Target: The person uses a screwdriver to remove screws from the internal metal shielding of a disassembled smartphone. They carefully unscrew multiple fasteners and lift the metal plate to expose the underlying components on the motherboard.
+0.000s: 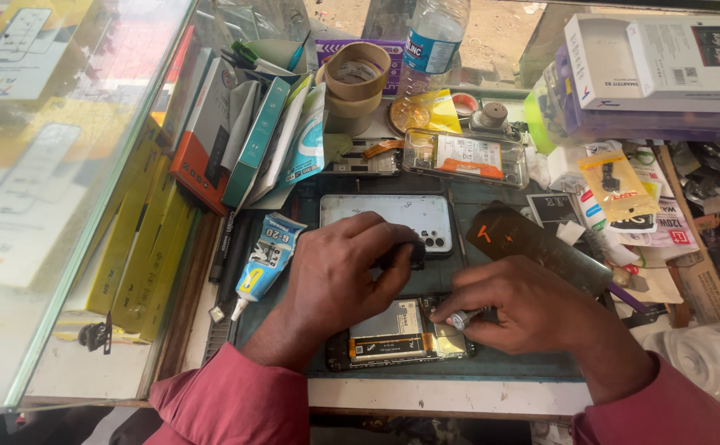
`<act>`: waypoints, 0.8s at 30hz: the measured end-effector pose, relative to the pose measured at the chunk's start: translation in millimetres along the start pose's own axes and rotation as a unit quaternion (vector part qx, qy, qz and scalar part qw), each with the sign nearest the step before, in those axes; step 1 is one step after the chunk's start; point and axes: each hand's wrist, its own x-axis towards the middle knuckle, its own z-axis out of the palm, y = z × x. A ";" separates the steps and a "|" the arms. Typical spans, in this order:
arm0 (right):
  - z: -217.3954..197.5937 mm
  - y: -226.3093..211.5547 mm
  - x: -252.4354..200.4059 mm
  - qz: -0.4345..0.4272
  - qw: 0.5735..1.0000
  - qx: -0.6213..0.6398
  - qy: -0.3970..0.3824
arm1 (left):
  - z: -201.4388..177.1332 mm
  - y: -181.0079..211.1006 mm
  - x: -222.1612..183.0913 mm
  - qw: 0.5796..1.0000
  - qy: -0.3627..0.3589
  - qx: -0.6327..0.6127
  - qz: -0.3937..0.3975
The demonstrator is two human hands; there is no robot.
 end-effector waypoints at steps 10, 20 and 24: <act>0.7 8.5 -2.4 -0.031 0.999 0.004 0.029 | -2.9 3.0 -0.5 0.998 -0.048 -0.029 -0.008; 2.9 4.1 -0.1 0.014 0.999 -0.047 -0.010 | -5.9 -0.4 -0.9 0.994 -0.079 -0.073 -0.020; 5.2 6.7 -1.1 -0.019 0.998 -0.058 0.004 | -14.2 -3.8 2.7 0.968 -0.175 -0.181 -0.010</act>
